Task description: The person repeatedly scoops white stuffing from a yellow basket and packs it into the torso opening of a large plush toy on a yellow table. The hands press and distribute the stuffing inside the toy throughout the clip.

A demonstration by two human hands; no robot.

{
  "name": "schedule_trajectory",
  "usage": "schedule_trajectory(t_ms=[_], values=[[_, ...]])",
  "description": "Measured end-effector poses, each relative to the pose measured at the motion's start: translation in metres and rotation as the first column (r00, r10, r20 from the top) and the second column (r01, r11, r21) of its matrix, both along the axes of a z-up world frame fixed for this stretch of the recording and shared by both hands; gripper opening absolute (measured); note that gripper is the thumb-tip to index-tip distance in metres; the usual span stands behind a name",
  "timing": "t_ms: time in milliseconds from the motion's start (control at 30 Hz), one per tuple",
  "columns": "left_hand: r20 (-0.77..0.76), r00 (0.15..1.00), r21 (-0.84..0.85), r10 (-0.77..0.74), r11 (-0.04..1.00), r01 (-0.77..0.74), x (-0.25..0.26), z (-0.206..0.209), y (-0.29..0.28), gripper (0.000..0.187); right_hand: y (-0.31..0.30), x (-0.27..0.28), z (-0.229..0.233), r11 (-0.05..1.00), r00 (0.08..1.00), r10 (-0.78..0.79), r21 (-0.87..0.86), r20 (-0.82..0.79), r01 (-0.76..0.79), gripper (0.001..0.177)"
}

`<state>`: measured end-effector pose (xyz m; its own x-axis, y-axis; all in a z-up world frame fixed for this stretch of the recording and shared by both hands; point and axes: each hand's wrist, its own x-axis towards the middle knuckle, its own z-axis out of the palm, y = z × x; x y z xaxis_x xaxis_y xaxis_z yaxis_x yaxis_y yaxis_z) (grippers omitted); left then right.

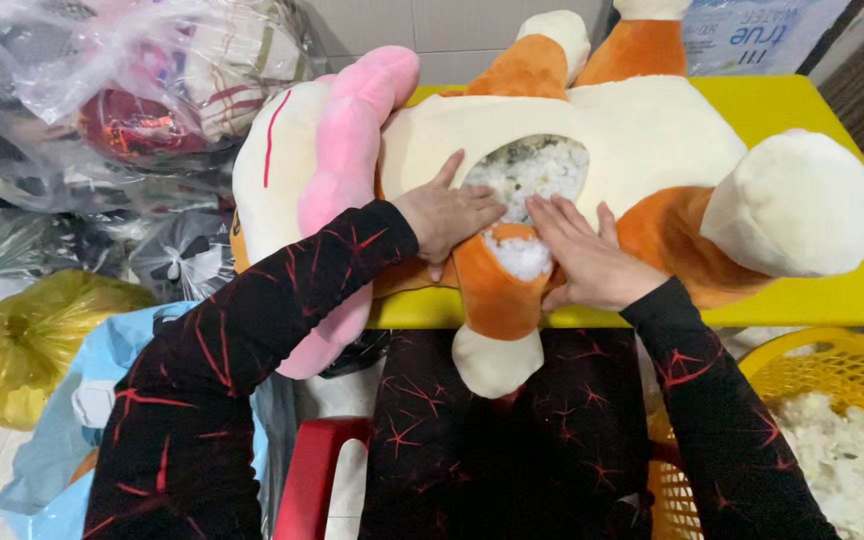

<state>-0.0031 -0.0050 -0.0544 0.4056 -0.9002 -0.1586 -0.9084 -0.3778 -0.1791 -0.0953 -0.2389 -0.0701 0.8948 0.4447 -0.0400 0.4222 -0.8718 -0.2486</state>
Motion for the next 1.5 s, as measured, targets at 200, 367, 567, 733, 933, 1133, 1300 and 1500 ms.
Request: schedule_trajectory(t_ms=[200, 367, 567, 733, 933, 1133, 1300, 1500], values=[[-0.190, 0.963, 0.252, 0.191, 0.958, -0.140, 0.010, -0.014, -0.016, 0.045, -0.005, 0.015, -0.029, 0.991, 0.978, -0.061, -0.106, 0.200, 0.083, 0.105], [-0.295, 0.930, 0.226, 0.217, 0.962, -0.153, 0.015, -0.002, -0.018, 0.052, -0.008, 0.018, -0.037, 0.992, 0.962, -0.071, -0.077, 0.263, 0.095, 0.098], [-0.088, 0.987, 0.139, 0.134, 0.983, -0.121, -0.020, 0.015, 0.003, 0.049, -0.015, 0.001, -0.015, 1.000, 0.984, -0.009, 0.028, 0.175, 0.004, 0.104], [0.132, 0.991, -0.150, 0.000, 0.989, 0.020, -0.027, 0.017, 0.018, 0.066, -0.014, -0.005, 0.007, 1.000, 0.993, -0.017, -0.008, 0.118, 0.018, 0.125], [0.171, 0.984, 0.221, 0.057, 0.971, -0.095, -0.005, 0.012, -0.020, 0.116, -0.004, 0.023, 0.001, 0.962, 0.995, -0.044, -0.266, 0.090, 0.067, 0.130], [-0.152, 0.957, 0.424, 0.247, 0.891, -0.163, 0.011, 0.006, -0.022, 0.060, -0.019, 0.035, -0.017, 0.975, 0.985, -0.063, -0.203, 0.163, 0.096, 0.115], [-0.150, 0.958, 0.344, 0.244, 0.921, -0.180, 0.005, 0.025, -0.021, 0.065, -0.021, 0.021, -0.009, 0.998, 0.972, -0.017, -0.063, 0.233, 0.032, 0.114], [-0.021, 0.998, -0.303, -0.062, 0.951, 0.052, -0.016, 0.011, 0.005, 0.095, -0.020, 0.009, -0.010, 0.984, 0.911, 0.147, -0.150, 0.384, -0.095, 0.079]])
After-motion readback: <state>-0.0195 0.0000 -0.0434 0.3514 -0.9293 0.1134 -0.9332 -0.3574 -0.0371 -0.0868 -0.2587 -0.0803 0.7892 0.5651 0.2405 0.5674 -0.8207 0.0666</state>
